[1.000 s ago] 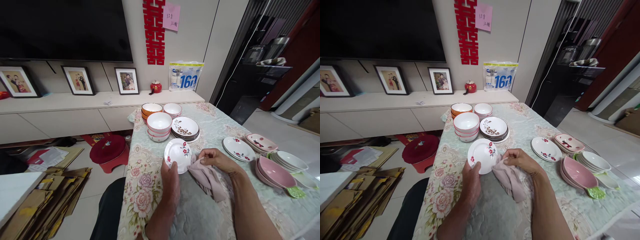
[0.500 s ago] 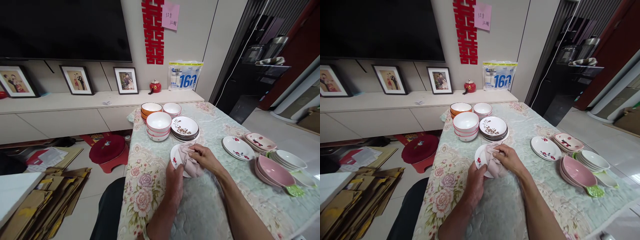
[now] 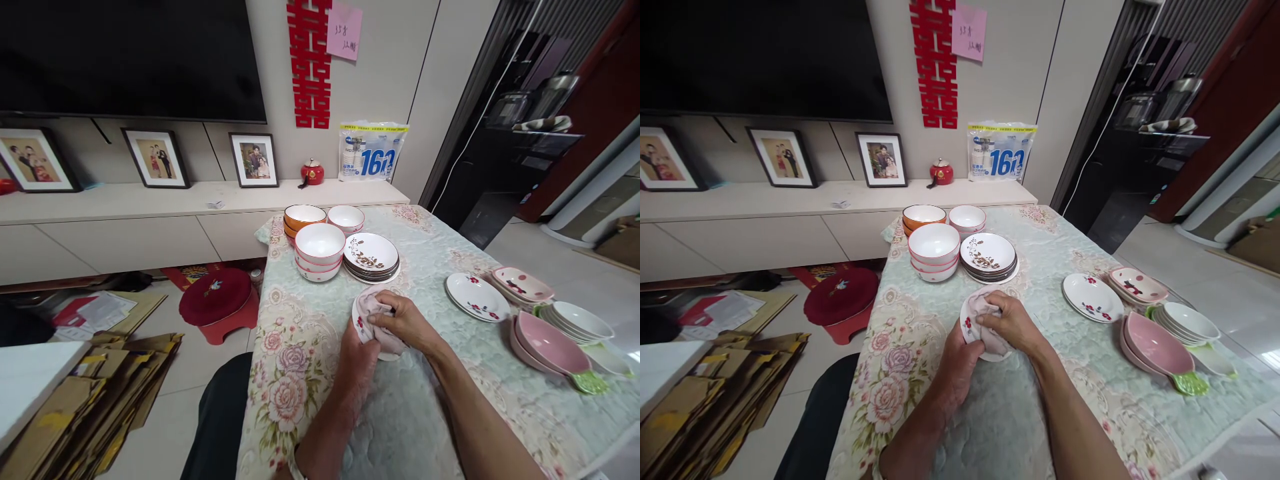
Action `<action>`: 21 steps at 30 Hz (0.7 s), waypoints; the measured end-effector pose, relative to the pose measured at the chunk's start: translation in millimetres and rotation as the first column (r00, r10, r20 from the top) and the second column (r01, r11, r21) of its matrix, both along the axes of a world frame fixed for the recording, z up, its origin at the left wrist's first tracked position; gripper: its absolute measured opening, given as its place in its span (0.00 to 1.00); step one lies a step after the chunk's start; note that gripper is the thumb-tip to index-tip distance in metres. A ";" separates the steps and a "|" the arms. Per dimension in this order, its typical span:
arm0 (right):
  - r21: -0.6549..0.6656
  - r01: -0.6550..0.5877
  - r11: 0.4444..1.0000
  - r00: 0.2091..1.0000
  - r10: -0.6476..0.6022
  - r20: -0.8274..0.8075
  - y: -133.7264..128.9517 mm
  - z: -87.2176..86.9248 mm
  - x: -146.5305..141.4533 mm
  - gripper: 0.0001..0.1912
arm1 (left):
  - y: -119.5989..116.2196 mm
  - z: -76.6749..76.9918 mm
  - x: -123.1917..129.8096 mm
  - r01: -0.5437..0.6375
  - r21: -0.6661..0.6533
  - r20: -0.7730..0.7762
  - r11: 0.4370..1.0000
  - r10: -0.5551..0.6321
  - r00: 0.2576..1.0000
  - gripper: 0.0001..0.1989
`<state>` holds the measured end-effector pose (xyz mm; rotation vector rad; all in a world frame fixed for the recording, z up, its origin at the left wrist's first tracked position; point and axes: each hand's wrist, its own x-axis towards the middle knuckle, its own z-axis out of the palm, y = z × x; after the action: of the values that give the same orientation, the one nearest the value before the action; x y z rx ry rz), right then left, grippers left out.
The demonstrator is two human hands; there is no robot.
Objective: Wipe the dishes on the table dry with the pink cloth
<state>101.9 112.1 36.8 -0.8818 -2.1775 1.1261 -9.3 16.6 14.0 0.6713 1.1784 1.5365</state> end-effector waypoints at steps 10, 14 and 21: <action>0.238 0.265 0.934 0.938 -0.307 0.162 4.1 -11.3 0.9 0.08 | -0.9 2.2 0.9 0.018 -0.032 -0.030 0.999 -0.019 0.999 0.33; 0.163 0.003 0.987 0.999 0.005 -0.051 -11.8 -1.7 -14.8 0.10 | -3.5 6.4 0.7 0.043 -0.049 -0.111 0.998 -0.048 0.993 0.27; 0.222 0.119 0.968 0.991 -0.128 0.026 5.3 -7.2 1.5 0.08 | -1.9 3.8 -0.6 0.090 -0.083 -0.062 0.992 -0.095 0.994 0.33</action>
<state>103.3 117.4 29.6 -0.9324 -2.1946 0.7957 -9.9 14.8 17.8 0.7175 1.2345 1.3916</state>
